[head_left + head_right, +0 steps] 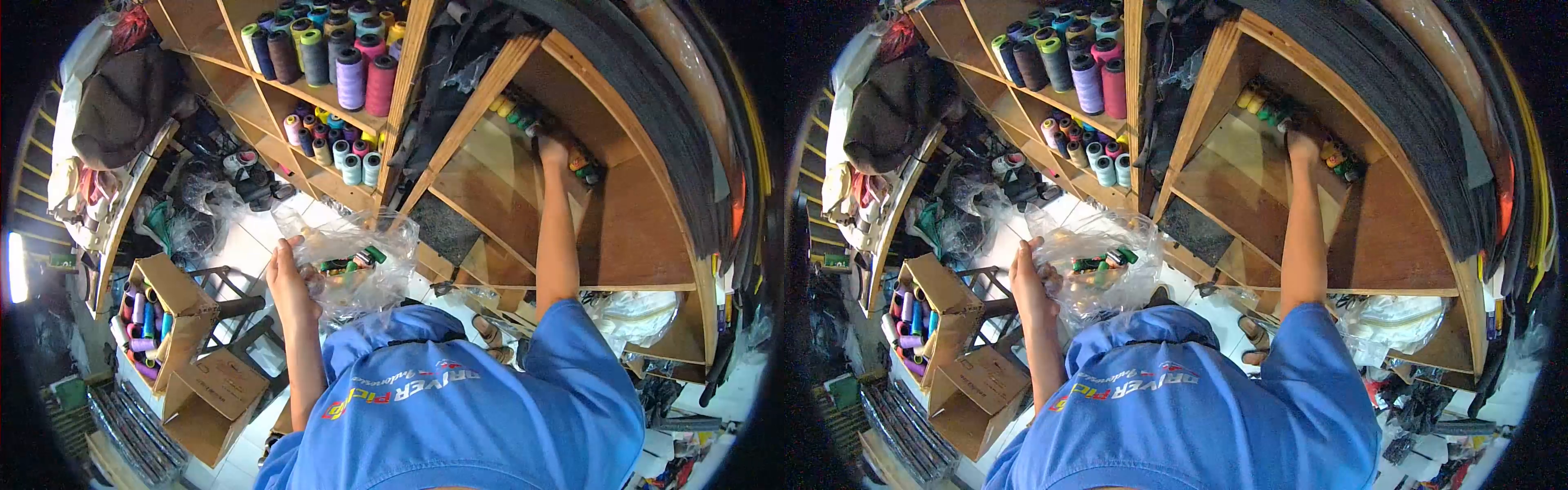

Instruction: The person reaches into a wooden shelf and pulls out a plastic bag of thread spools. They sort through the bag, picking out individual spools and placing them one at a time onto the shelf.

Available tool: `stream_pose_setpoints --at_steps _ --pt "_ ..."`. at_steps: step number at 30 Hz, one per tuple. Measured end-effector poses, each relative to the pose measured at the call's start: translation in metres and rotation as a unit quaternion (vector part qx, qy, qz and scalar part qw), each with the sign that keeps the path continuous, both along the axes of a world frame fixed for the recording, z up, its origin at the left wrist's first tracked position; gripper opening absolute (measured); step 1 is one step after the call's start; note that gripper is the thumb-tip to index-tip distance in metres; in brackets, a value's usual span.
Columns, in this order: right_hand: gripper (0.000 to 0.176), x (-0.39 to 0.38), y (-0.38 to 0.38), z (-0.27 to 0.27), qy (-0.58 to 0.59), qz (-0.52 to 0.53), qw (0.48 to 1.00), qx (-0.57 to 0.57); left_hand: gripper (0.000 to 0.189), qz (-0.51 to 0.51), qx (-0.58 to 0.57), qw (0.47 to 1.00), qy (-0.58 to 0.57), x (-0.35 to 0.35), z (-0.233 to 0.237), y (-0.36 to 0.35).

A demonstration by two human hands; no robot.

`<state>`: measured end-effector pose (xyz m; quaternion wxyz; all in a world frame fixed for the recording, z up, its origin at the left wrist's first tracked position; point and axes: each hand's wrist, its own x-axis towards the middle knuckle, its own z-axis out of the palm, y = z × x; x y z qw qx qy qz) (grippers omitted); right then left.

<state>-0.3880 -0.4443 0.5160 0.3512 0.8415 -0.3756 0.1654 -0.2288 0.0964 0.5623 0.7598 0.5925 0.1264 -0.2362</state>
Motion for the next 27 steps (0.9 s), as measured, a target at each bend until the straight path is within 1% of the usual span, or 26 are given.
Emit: stream_pose_setpoints --at_steps 2,3,5,7,8,11,14,15,16,17,18,20,22,23,24,25,26,27 --pt "0.041 -0.002 -0.006 -0.011 0.002 0.005 1.0 -0.004 0.034 0.012 0.006 1.0 -0.005 -0.001 0.004 -0.002" --pt "0.041 -0.001 0.0 -0.009 -0.03 0.012 0.999 0.016 0.035 0.007 0.009 1.0 -0.009 0.0 0.002 0.0" --pt "0.039 0.006 0.02 0.002 -0.126 0.028 0.987 0.095 0.035 -0.006 0.016 1.0 -0.018 0.002 -0.002 0.003" --pt "0.038 0.008 0.029 0.008 -0.185 0.04 0.974 0.121 0.035 0.0 0.017 1.0 -0.019 0.004 -0.004 0.003" --pt "0.037 0.003 0.023 0.001 -0.192 0.054 0.978 0.054 0.035 0.002 0.018 1.0 -0.019 0.004 -0.004 0.002" --pt "0.052 -0.004 0.014 -0.003 -0.221 0.129 0.967 0.007 0.034 -0.03 0.018 0.999 -0.004 0.003 0.004 0.006" --pt "0.045 -0.012 0.022 0.006 -0.23 0.037 0.956 0.179 0.034 0.008 0.035 0.999 -0.022 0.001 0.003 -0.001" --pt "0.043 0.004 0.079 0.053 -0.245 -0.011 0.924 0.294 0.033 -0.018 0.008 1.0 0.019 0.001 0.01 0.005" --pt "0.04 0.02 0.138 0.103 -0.253 -0.073 0.88 0.394 0.032 -0.007 0.004 1.0 0.001 0.001 0.005 0.003" --pt "0.035 0.017 0.145 0.098 -0.305 0.102 0.76 0.564 0.031 -0.001 0.021 0.999 -0.046 0.002 -0.005 0.001" --pt "0.03 0.014 0.151 0.093 -0.335 0.214 0.553 0.732 0.032 -0.018 0.005 0.999 -0.045 0.004 -0.001 0.002" --pt "0.023 0.026 0.205 0.112 -0.163 0.26 0.444 0.842 0.032 -0.031 0.01 0.999 -0.021 0.001 0.016 0.001" --pt "0.023 0.045 0.265 0.119 -0.019 0.252 0.44 0.862 0.032 -0.027 0.008 1.0 -0.013 0.001 0.018 0.0" --pt "0.024 0.056 0.289 0.105 0.036 0.31 0.413 0.856 0.032 -0.025 0.008 1.0 -0.01 0.0 0.019 0.0" --pt "0.027 0.064 0.312 0.081 0.072 0.368 0.418 0.828 0.033 -0.031 0.006 0.999 -0.012 -0.001 0.021 0.0" --pt "0.032 0.076 0.336 0.056 0.127 0.378 0.427 0.812 0.033 -0.038 0.004 0.999 -0.017 -0.002 0.024 0.0" --pt "0.037 0.079 0.355 0.019 0.137 0.452 0.513 0.716 0.033 -0.044 0.001 0.999 -0.021 -0.003 0.026 -0.001" --pt "0.036 0.089 0.376 0.004 0.136 0.441 0.532 0.71 0.034 -0.05 0.001 0.998 -0.032 -0.005 0.026 -0.001"
